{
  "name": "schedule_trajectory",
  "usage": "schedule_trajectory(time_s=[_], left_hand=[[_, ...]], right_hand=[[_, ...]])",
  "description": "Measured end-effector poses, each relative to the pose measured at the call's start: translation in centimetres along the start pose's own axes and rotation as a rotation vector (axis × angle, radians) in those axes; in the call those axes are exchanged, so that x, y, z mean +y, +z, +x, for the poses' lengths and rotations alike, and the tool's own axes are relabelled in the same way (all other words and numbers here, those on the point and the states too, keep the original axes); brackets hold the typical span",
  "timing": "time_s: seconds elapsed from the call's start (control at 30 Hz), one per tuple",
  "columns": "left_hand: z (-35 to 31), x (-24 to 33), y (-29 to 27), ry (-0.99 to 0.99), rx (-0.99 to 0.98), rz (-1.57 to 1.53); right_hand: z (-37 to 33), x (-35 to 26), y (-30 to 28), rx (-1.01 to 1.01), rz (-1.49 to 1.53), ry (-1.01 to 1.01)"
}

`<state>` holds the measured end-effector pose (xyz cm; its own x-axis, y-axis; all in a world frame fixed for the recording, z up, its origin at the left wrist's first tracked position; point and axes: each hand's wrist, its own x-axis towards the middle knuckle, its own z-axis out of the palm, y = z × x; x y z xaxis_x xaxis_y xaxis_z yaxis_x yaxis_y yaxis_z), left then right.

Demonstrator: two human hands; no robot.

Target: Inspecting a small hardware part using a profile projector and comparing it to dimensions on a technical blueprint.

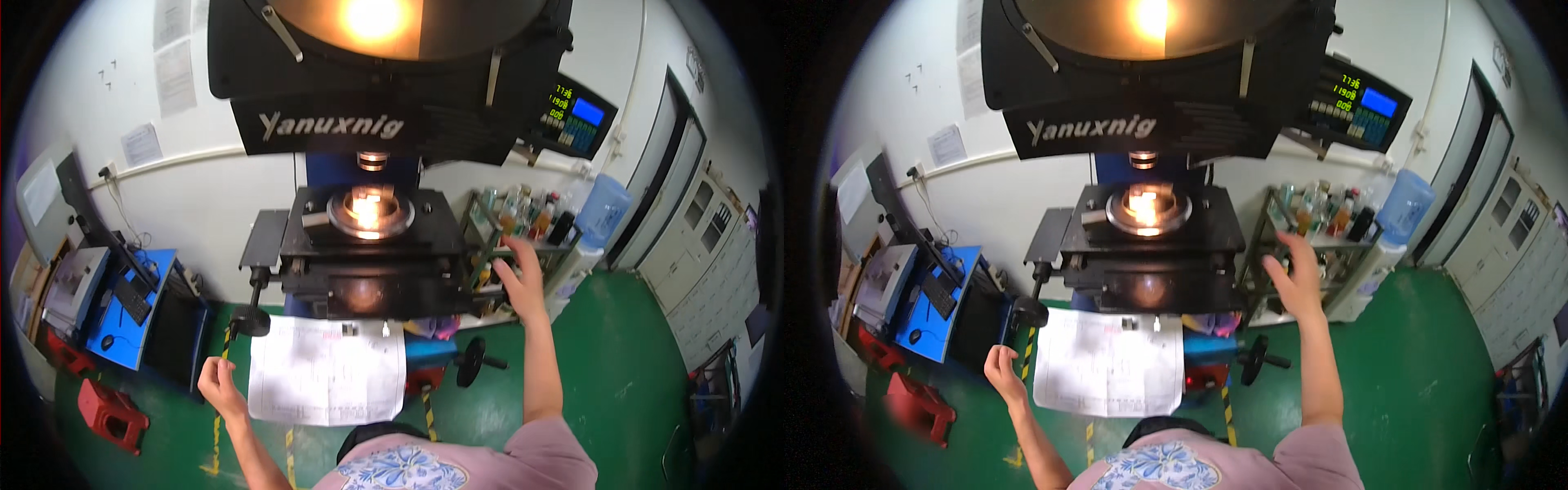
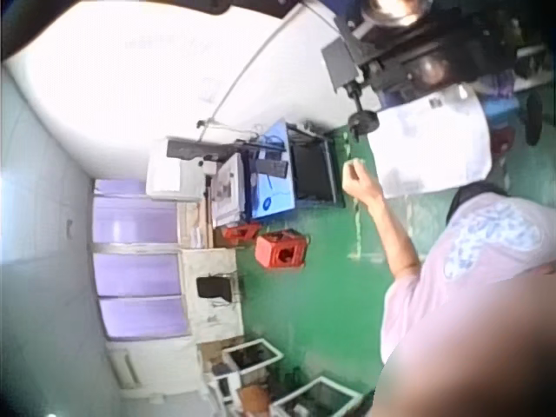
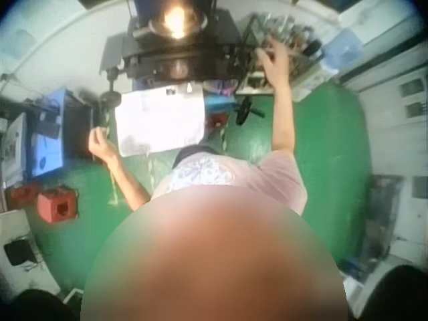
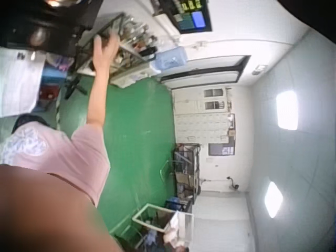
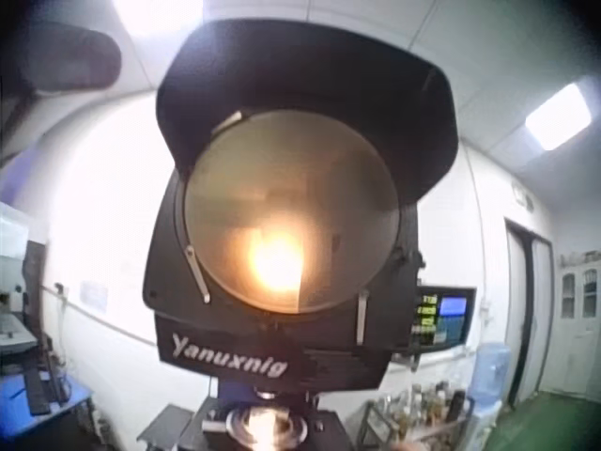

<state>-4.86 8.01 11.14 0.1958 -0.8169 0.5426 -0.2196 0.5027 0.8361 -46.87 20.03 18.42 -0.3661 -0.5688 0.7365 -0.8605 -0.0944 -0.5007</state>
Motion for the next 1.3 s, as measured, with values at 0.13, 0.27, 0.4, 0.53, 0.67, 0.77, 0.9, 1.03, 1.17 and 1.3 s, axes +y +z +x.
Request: schedule_trajectory(time_s=[0.13,0.27,0.4,0.53,0.67,0.77,0.9,1.03,1.17,1.3], left_hand=[[-0.9,-0.6,-0.9,-0.099,-0.008,0.027],[-1.6,-0.9,-1.9,-0.141,0.023,0.044],[-2.1,-1.7,-2.8,-0.15,0.051,0.03],[-2.4,-2.9,-3.7,-0.173,0.066,0.108],[-2.3,-3.5,-4.3,-0.134,0.085,0.139],[-2.6,-3.3,-4.5,-0.048,0.127,0.262],[-2.5,-2.8,-4.4,-0.147,0.061,0.278],[-2.4,-2.5,-4.2,-0.139,0.055,0.232],[-2.4,-2.3,-4.2,-0.155,0.032,0.222],[-2.4,-2.3,-4.2,-0.159,0.031,0.223]], right_hand=[[3.9,-3.4,5.6,-0.264,-0.007,-0.16],[7.9,-4.3,11.1,-0.351,-0.196,-0.13],[10.8,-4.6,14.2,-0.444,-0.233,0.015],[11.4,-5.2,15.9,-0.504,-0.255,0.129],[11.2,-5.5,16.7,-0.483,-0.323,0.147],[11.1,-5.6,16.9,-0.482,-0.379,0.151],[10.8,-5.8,16.8,-0.484,-0.391,0.142],[10.6,-6.1,16.9,-0.47,-0.347,0.153],[10.6,-6.2,17.0,-0.447,-0.354,0.165],[10.6,-6.2,16.9,-0.424,-0.396,0.167]])
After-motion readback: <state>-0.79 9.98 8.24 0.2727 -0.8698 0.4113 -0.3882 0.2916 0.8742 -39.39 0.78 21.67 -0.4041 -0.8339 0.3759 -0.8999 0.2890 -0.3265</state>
